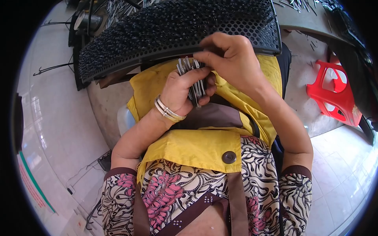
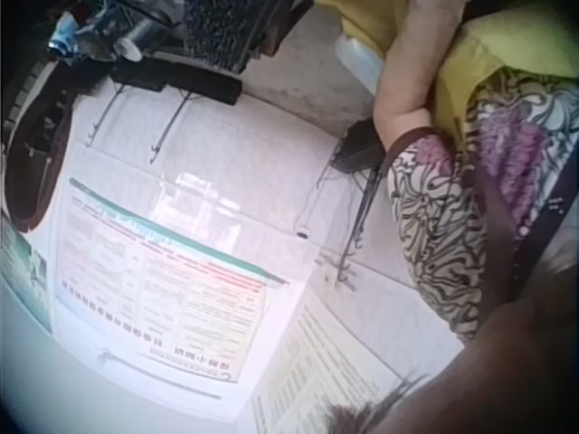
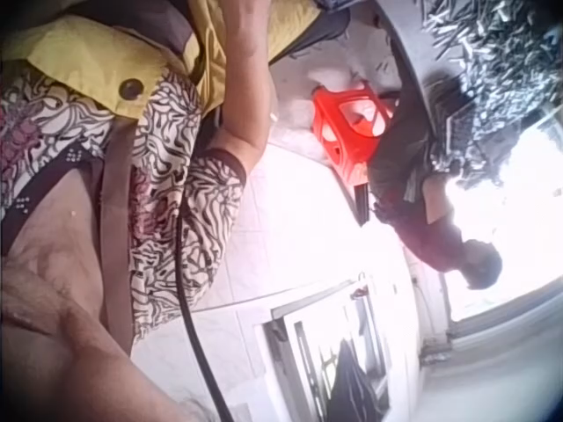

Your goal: Sorting and inserting small metal pins into a rubberized grid mat on an assembly table.

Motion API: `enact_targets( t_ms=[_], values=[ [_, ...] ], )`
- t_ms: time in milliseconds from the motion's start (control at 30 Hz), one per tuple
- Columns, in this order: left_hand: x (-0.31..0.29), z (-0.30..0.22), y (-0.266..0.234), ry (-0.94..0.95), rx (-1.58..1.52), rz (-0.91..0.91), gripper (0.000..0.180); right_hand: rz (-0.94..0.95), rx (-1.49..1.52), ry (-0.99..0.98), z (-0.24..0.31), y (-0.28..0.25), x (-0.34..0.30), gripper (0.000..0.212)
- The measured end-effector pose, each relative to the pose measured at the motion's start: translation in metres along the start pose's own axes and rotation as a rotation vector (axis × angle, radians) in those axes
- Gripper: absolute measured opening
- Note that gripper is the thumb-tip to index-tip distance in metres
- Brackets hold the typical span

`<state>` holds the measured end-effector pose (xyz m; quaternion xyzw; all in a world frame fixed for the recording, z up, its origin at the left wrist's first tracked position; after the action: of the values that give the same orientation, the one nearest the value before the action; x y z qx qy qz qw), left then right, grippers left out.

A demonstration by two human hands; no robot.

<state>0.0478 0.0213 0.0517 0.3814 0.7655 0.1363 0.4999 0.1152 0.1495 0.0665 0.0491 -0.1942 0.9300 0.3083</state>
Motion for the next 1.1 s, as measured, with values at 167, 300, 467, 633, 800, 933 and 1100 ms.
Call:
enact_targets(
  t_ms=[167, 300, 467, 633, 800, 933, 1100],
  values=[
    [-0.001, 0.001, 0.005, 0.072, 0.108, 0.079, 0.017, 0.097, 0.29, 0.314, -0.005, -0.01, -0.005, 0.006],
    [0.0, 0.0, 0.001, 0.082, 0.13, 0.034, 0.018, 0.045, 0.264, 0.295, -0.012, -0.016, -0.004, 0.009],
    [0.003, 0.002, -0.003, 0.019, 0.054, -0.061, 0.017, -0.377, -0.02, -0.085, -0.015, -0.022, 0.009, 0.01],
    [0.002, 0.001, 0.001, 0.001, 0.039, -0.062, 0.016, -0.444, -0.312, -0.433, -0.023, -0.018, 0.027, 0.008],
    [0.003, 0.001, -0.002, -0.017, 0.027, -0.064, 0.016, -0.183, -0.501, -0.757, -0.036, -0.009, 0.031, 0.016],
    [0.003, 0.001, -0.002, 0.005, 0.037, -0.028, 0.019, -0.165, -0.623, -0.711, -0.029, -0.006, 0.022, 0.022],
    [0.001, -0.001, -0.001, 0.024, 0.045, -0.028, 0.019, -0.052, -0.182, -0.096, 0.0, -0.004, -0.006, 0.016]
  ],
)
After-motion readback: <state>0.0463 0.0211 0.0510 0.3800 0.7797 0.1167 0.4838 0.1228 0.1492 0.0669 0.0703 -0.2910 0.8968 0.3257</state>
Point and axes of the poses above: each hand's wrist, its own x-axis towards the middle knuckle, its own y-axis out of the palm, z = x × y, the point moved 1 cm from there along x, towards the middle knuckle, and after that the axes turned 1 degree about -y, right-handed, at the moved point
